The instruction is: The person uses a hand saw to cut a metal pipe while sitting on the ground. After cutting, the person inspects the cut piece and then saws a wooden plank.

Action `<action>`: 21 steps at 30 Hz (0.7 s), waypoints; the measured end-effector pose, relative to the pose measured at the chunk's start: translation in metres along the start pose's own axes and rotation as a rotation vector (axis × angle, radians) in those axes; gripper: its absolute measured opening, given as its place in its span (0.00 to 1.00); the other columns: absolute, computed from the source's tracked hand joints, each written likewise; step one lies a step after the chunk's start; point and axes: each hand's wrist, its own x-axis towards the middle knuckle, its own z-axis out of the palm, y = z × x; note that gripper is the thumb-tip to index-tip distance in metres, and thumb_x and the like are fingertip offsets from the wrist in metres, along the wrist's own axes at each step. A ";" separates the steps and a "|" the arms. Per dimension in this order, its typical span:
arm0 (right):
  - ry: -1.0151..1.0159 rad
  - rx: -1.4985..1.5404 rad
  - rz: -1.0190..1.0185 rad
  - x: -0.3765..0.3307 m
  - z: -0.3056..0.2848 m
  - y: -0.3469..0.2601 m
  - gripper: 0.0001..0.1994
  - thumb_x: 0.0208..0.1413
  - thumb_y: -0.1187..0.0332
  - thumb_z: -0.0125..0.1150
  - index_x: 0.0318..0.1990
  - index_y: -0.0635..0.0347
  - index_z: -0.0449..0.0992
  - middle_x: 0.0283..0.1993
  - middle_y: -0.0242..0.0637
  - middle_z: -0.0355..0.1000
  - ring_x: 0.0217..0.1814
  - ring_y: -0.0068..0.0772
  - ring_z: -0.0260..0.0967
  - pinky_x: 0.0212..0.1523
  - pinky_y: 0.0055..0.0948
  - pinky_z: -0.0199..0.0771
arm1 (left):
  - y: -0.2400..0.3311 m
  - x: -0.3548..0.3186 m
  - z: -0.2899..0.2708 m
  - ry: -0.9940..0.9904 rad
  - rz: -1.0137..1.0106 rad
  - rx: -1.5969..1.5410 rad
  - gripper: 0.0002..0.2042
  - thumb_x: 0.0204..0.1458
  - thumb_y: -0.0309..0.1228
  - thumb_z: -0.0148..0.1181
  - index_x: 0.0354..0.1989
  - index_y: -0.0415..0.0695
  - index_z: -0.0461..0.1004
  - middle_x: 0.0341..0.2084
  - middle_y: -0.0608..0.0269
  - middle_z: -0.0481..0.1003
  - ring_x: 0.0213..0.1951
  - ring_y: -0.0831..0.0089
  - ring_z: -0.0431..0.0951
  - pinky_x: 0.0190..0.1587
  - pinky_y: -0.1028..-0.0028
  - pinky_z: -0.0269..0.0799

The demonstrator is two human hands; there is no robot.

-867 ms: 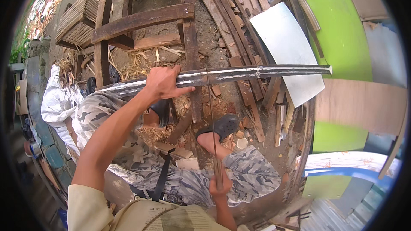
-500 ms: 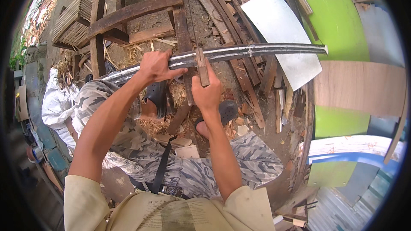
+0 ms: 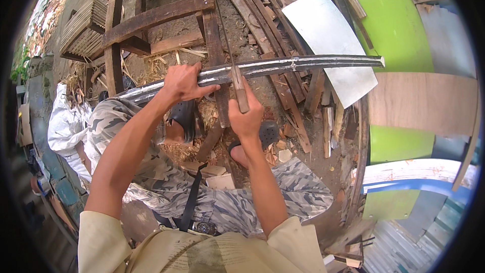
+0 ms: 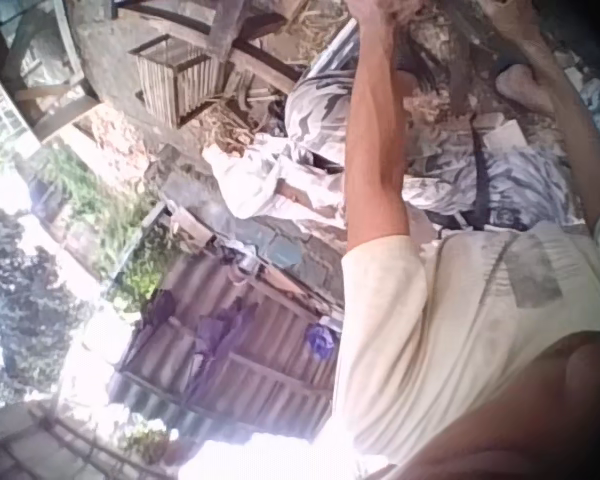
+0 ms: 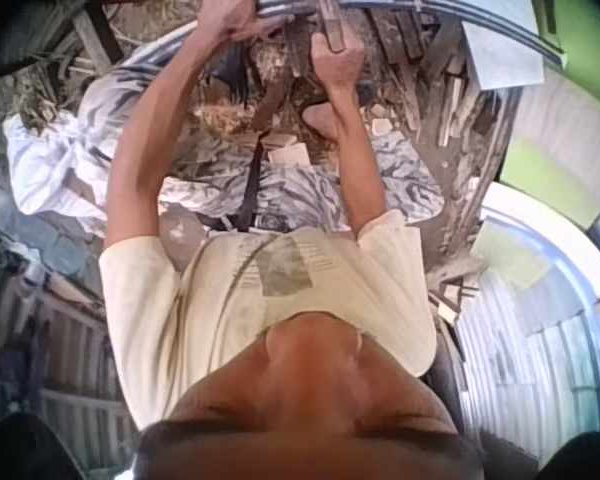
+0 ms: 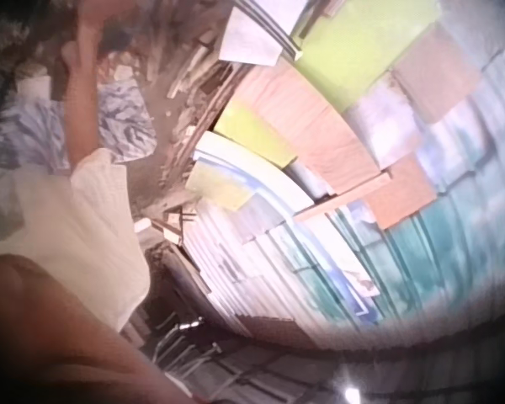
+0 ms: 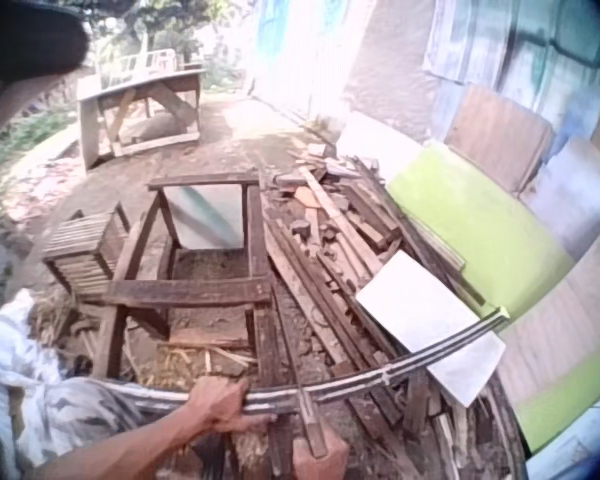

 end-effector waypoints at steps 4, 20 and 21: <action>0.009 0.010 0.086 -0.070 -0.015 -0.008 0.26 0.54 0.76 0.55 0.63 0.72 0.72 0.47 0.50 0.79 0.45 0.35 0.78 0.47 0.31 0.76 | -0.009 -0.003 0.002 -0.017 -0.016 0.031 0.43 0.44 0.74 0.56 0.33 0.35 0.76 0.18 0.48 0.77 0.23 0.52 0.81 0.29 0.56 0.75; 0.079 -0.041 0.039 -0.073 -0.005 0.012 0.28 0.52 0.77 0.55 0.64 0.72 0.71 0.34 0.44 0.78 0.30 0.33 0.76 0.34 0.30 0.76 | -0.007 -0.008 0.006 -0.011 -0.012 -0.001 0.44 0.44 0.75 0.55 0.33 0.33 0.75 0.14 0.50 0.75 0.19 0.56 0.78 0.25 0.57 0.72; 0.071 -0.046 -0.018 -0.111 -0.024 0.004 0.28 0.51 0.79 0.54 0.64 0.75 0.70 0.41 0.49 0.82 0.34 0.39 0.80 0.38 0.30 0.79 | -0.007 -0.006 0.007 -0.045 -0.032 -0.007 0.43 0.44 0.74 0.56 0.33 0.33 0.75 0.14 0.50 0.75 0.19 0.55 0.78 0.26 0.57 0.73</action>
